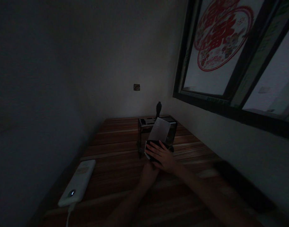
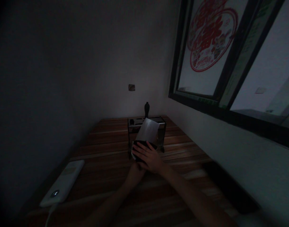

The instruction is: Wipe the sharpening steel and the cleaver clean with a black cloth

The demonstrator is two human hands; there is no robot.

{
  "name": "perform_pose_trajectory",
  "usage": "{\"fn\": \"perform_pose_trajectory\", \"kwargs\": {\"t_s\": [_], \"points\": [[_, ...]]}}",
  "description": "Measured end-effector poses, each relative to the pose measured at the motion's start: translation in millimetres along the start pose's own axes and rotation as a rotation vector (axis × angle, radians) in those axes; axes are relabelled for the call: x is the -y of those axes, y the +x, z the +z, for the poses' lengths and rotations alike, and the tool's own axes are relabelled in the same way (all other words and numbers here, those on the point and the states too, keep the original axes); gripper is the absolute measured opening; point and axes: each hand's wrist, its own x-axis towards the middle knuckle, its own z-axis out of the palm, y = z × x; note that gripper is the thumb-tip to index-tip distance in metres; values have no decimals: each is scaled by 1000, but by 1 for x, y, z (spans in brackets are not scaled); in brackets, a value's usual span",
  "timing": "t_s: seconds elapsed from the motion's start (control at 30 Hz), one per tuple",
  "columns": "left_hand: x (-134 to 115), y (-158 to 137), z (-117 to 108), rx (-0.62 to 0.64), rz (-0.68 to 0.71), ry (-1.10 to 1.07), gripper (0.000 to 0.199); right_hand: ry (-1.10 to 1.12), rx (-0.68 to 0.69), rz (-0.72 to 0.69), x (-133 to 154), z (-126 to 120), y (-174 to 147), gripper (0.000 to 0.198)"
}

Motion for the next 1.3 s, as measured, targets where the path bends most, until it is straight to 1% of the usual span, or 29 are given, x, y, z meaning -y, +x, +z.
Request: {"fn": "perform_pose_trajectory", "kwargs": {"t_s": [0.07, 0.13, 0.33, 0.53, 0.7, 0.8, 0.9, 1.03, 1.3], "points": [[-4, -1, -2, 12, 37, 33, 23, -20, -24, 31, -6, -2, 3, 52], [-5, -2, -3, 5, 57, 52, 26, -39, -50, 62, -12, -3, 7, 52], [-1, 0, 1, -5, 32, 62, 21, -68, -108, 114, -32, -12, 17, 50], [3, 0, 1, -1, 9, 88, 21, -99, -155, 163, -51, -22, 25, 50], [2, 0, -1, 17, -25, 126, 21, -87, -174, 210, -60, -34, 32, 49], [-2, -1, -2, 17, -10, 100, 20, -83, -194, 246, -65, -38, 35, 49], [-5, -2, -2, 1, 5, 91, 20, -80, -219, 275, -69, -40, 38, 49], [-5, -2, -2, -5, -3, 107, 21, -83, -229, 279, -71, -41, 39, 50], [-4, -1, -2, 1, 6, 134, 20, -87, -238, 293, -62, -38, 38, 50]]}}
